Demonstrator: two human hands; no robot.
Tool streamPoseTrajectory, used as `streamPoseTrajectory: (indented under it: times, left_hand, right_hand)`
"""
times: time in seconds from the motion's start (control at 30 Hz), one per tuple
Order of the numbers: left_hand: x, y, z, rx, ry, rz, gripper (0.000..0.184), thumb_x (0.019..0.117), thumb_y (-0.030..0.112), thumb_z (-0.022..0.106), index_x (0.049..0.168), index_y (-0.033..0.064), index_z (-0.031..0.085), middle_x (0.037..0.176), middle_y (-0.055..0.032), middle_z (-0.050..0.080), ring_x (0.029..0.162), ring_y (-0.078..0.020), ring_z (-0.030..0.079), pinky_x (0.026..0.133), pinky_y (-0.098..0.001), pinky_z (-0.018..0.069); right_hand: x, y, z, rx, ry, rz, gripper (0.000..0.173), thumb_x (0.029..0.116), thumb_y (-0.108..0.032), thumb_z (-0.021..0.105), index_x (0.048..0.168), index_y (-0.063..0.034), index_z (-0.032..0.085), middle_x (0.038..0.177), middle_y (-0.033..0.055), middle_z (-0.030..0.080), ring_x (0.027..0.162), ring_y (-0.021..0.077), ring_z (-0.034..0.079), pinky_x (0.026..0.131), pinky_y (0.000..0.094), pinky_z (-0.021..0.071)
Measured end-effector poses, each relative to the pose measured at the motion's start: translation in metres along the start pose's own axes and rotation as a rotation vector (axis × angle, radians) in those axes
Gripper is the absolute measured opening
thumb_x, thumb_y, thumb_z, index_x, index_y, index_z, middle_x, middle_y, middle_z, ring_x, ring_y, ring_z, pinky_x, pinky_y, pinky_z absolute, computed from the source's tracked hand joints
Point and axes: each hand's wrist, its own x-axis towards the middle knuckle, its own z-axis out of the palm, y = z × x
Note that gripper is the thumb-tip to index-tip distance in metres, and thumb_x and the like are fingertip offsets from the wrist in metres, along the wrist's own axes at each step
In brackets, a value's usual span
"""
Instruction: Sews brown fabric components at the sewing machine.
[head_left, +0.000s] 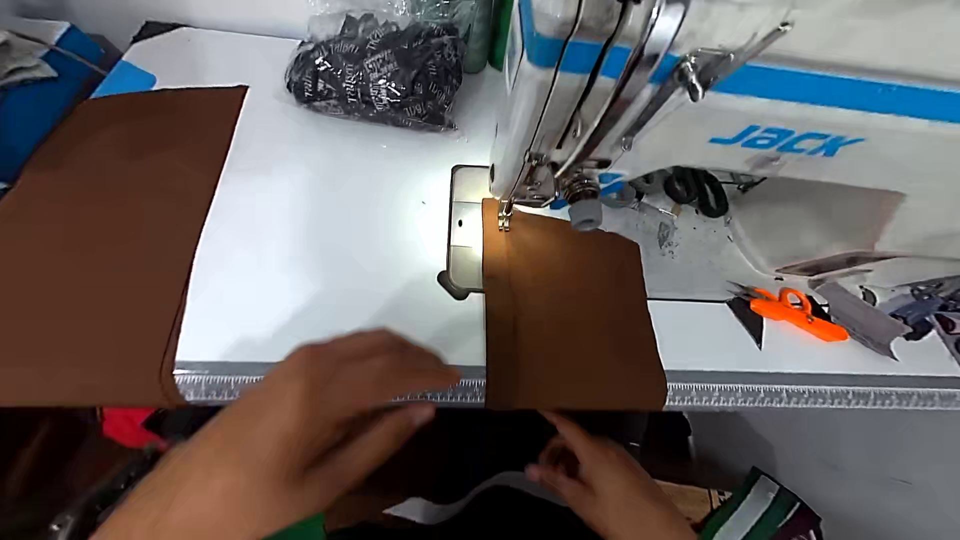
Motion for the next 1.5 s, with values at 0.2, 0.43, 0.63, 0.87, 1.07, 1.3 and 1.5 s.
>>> streamPoseTrajectory:
  times: [0.2,0.43,0.63,0.87,1.07,1.3,1.5]
  left_hand:
    - [-0.092,-0.006,0.126,-0.267,0.109,-0.332,0.030,0.1029,0.031,0.060,0.124,0.0139,0.072,0.128,-0.0016,0.070,0.122,-0.0122,0.064,0.106,-0.0379,0.0540]
    - [-0.117,0.014,0.183,-0.287,0.164,-0.416,0.034,0.1000,0.027,0.063,0.129,0.0101,0.066,0.145,-0.0057,0.058,0.135,-0.0148,0.054,0.112,-0.0381,0.0478]
    - [-0.074,-0.026,0.201,-0.440,0.130,-0.372,0.024,0.0956,0.017,0.067,0.119,0.0097,0.068,0.151,-0.0096,0.051,0.138,-0.0219,0.050,0.110,-0.0465,0.0481]
    - [-0.100,-0.007,0.204,-0.541,0.052,-0.391,0.026,0.1010,0.012,0.059,0.125,0.0074,0.068,0.125,-0.0056,0.069,0.117,-0.0141,0.065,0.104,-0.0375,0.0532]
    - [-0.140,0.060,0.175,-0.377,0.122,-0.288,0.036,0.1047,0.015,0.050,0.135,0.0177,0.068,0.124,0.0026,0.071,0.116,-0.0079,0.065,0.103,-0.0329,0.0535]
    - [-0.153,0.124,0.124,-0.202,0.118,-0.033,0.045,0.1044,0.036,0.055,0.143,0.0144,0.060,0.137,-0.0075,0.063,0.127,-0.0154,0.059,0.106,-0.0356,0.0516]
    - [-0.152,0.150,0.112,0.249,0.530,0.086,0.054,0.0940,0.047,0.071,0.141,0.0271,0.054,0.134,-0.0071,0.054,0.126,-0.0185,0.054,0.103,-0.0348,0.0487]
  right_hand:
    - [0.064,0.055,0.090,0.185,0.198,-0.173,0.023,0.0945,-0.034,0.072,0.105,-0.0151,0.080,0.110,0.0013,0.074,0.108,0.0112,0.067,0.098,0.0364,0.0550]
    - [0.020,0.039,0.102,0.410,0.535,-0.062,0.031,0.0914,-0.019,0.075,0.119,-0.0056,0.066,0.099,0.0064,0.071,0.088,0.0172,0.069,0.077,0.0377,0.0599]
    - [0.072,0.048,0.109,0.508,0.532,-0.110,0.030,0.0869,-0.021,0.082,0.109,-0.0040,0.073,0.095,0.0092,0.070,0.085,0.0193,0.066,0.077,0.0401,0.0568]
    - [0.028,0.055,0.128,0.449,0.360,-0.124,0.015,0.0895,-0.017,0.076,0.092,-0.0030,0.071,0.094,0.0080,0.071,0.089,0.0148,0.068,0.081,0.0342,0.0572]
    - [-0.052,0.011,0.143,0.781,0.175,-0.235,0.032,0.0905,-0.011,0.075,0.117,0.0005,0.060,0.099,0.0113,0.074,0.093,0.0179,0.072,0.086,0.0349,0.0602]
    - [-0.108,-0.047,0.111,0.773,0.003,-0.374,0.021,0.1025,-0.019,0.062,0.102,-0.0019,0.073,0.090,0.0017,0.073,0.081,0.0071,0.068,0.075,0.0260,0.0575]
    - [-0.116,-0.096,0.090,0.927,-0.099,-0.520,0.023,0.1034,-0.021,0.061,0.106,-0.0040,0.076,0.109,0.0024,0.072,0.104,0.0078,0.068,0.096,0.0312,0.0556]
